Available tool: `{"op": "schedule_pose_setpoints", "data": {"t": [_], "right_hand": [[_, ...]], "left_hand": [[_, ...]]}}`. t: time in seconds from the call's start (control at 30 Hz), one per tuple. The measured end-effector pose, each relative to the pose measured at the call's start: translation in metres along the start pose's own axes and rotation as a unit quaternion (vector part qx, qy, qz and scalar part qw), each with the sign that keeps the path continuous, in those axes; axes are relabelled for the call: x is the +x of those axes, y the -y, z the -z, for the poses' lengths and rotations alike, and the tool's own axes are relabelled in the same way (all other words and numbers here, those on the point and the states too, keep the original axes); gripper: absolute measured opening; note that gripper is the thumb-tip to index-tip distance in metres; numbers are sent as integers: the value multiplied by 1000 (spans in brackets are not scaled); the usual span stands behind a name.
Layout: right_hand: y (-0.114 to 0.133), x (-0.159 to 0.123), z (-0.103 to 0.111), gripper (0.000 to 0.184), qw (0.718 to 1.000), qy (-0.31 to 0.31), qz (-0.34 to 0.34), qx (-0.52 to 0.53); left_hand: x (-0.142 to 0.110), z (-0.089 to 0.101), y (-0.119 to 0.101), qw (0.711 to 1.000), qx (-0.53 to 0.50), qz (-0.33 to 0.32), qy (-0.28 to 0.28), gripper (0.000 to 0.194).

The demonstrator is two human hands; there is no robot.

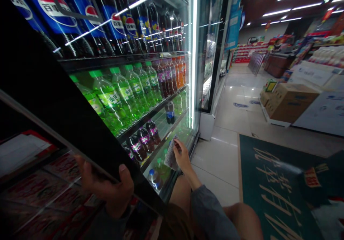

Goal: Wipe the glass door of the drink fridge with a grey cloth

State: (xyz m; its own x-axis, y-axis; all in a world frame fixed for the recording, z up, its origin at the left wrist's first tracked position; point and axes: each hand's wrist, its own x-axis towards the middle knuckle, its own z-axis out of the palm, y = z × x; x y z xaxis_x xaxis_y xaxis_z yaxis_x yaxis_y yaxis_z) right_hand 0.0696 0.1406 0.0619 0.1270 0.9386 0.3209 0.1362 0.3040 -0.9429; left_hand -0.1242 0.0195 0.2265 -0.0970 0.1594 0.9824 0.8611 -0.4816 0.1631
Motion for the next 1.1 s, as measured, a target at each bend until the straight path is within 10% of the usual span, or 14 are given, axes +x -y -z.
{"op": "schedule_pose_setpoints", "data": {"t": [1.1], "right_hand": [[-14,-2,10,60,997,47,-51,15]], "left_hand": [[1,-1,1,1000,19,-2,-25,81]]}}
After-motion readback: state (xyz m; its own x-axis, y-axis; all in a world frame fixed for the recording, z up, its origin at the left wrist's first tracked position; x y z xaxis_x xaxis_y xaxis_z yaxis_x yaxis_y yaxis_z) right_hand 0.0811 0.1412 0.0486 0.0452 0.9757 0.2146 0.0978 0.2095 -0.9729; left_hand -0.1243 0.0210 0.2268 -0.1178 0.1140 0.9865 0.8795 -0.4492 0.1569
